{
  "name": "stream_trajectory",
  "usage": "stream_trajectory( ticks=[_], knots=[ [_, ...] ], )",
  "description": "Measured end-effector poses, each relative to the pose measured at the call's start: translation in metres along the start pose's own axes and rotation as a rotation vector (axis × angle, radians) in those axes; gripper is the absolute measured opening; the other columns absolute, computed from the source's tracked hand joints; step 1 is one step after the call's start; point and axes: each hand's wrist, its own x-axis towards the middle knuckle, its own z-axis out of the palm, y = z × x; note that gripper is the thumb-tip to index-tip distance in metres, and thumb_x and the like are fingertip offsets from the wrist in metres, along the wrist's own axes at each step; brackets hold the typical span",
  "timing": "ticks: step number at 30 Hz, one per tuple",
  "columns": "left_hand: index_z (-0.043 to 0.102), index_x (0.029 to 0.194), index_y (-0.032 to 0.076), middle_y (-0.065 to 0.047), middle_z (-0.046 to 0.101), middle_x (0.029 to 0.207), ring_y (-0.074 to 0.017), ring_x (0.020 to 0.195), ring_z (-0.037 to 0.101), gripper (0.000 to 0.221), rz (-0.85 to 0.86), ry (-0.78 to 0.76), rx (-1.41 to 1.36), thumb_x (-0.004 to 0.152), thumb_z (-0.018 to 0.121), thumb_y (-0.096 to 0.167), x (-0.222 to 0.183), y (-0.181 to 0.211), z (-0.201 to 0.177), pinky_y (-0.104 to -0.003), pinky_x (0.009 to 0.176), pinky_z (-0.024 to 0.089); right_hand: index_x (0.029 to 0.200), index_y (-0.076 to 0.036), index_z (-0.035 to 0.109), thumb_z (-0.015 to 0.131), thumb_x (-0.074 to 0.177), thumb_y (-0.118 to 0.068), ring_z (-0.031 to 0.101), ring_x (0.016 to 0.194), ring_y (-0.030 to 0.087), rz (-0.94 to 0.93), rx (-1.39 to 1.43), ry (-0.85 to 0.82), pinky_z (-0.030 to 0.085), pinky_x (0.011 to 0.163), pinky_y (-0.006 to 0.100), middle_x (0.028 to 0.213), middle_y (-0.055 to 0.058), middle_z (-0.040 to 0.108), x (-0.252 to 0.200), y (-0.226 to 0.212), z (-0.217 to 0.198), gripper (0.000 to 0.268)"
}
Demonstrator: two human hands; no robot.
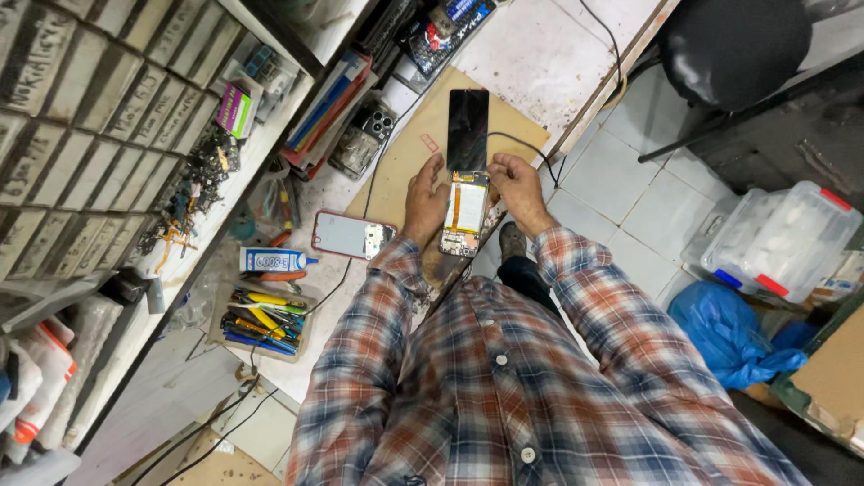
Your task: The person reassembles a disassembled smartphone on a workbench, aligning and pressing the screen assembly onto the chassis, then powers on the device to verify the display functions. The person handles the phone and its internal components by hand.
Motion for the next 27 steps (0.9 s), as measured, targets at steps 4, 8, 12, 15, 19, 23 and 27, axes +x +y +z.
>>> stream_trajectory(
  ticks=[4, 8, 12, 15, 19, 23, 27],
  knots=[
    [0.052, 0.148, 0.005, -0.018, 0.063, 0.14, -0.0303, 0.13, 0.06, 0.057, -0.082, -0.031, 0.033, 0.091, 0.058, 0.006, 0.003, 0.002, 0.002, -0.039, 0.114, 0.045, 0.136, 0.009, 0.055, 0.059, 0.096, 0.002, 0.068, 0.101, 0.016, -0.039, 0.009, -0.001, 0.058, 0.077, 0.026, 0.12, 0.012, 0.07, -0.003, 0.0, 0.002, 0.041],
    [0.053, 0.149, 0.012, -0.013, 0.065, 0.14, -0.0297, 0.132, 0.058, 0.059, -0.116, -0.081, 0.085, 0.091, 0.059, 0.007, 0.003, 0.015, -0.004, -0.04, 0.115, 0.042, 0.137, 0.009, 0.056, 0.058, 0.096, 0.004, 0.066, 0.107, 0.018, -0.074, 0.009, 0.01, 0.056, 0.089, 0.028, 0.122, 0.013, 0.068, -0.01, 0.0, 0.004, 0.042],
    [0.051, 0.152, 0.018, -0.01, 0.062, 0.142, -0.0311, 0.134, 0.052, 0.063, -0.145, -0.147, 0.208, 0.091, 0.061, 0.009, 0.005, 0.028, -0.008, -0.041, 0.117, 0.038, 0.137, 0.008, 0.055, 0.059, 0.094, 0.003, 0.065, 0.11, 0.018, -0.083, 0.003, 0.051, 0.055, 0.095, 0.029, 0.125, 0.013, 0.066, -0.016, -0.004, 0.005, 0.043],
    [0.046, 0.153, 0.016, -0.011, 0.058, 0.147, -0.0296, 0.136, 0.049, 0.064, -0.272, -0.187, 0.117, 0.092, 0.059, 0.007, 0.005, 0.035, -0.013, -0.041, 0.117, 0.035, 0.137, 0.007, 0.057, 0.059, 0.094, 0.003, 0.065, 0.114, 0.018, -0.094, -0.076, 0.05, 0.055, 0.099, 0.028, 0.126, 0.014, 0.066, -0.019, -0.01, 0.004, 0.042],
    [0.041, 0.153, 0.003, -0.019, 0.05, 0.154, -0.0276, 0.145, 0.046, 0.058, -0.187, -0.095, -0.283, 0.096, 0.055, 0.003, -0.015, 0.043, -0.019, -0.038, 0.119, 0.039, 0.136, 0.005, 0.058, 0.061, 0.097, 0.002, 0.064, 0.112, 0.019, -0.124, -0.091, 0.068, 0.054, 0.099, 0.029, 0.126, 0.014, 0.066, -0.034, -0.013, 0.0, 0.039],
    [0.052, 0.145, -0.001, -0.018, 0.065, 0.14, -0.025, 0.124, 0.066, 0.048, -0.15, 0.017, -0.26, 0.098, 0.059, 0.008, -0.083, 0.051, -0.036, -0.033, 0.102, 0.055, 0.134, 0.004, 0.059, 0.062, 0.098, 0.002, 0.065, 0.114, 0.018, -0.261, -0.166, 0.048, 0.053, 0.1, 0.03, 0.124, 0.012, 0.07, -0.064, -0.019, -0.005, 0.037],
    [0.063, 0.135, 0.003, -0.011, 0.076, 0.118, -0.0141, 0.089, 0.076, 0.036, -0.207, -0.078, -0.085, 0.101, 0.062, 0.013, -0.163, 0.061, -0.068, -0.027, 0.078, 0.063, 0.132, 0.001, 0.062, 0.063, 0.098, 0.001, 0.067, 0.115, 0.017, -0.336, -0.325, 0.006, 0.053, 0.095, 0.029, 0.125, 0.011, 0.07, -0.099, -0.037, -0.001, 0.034]
  ],
)
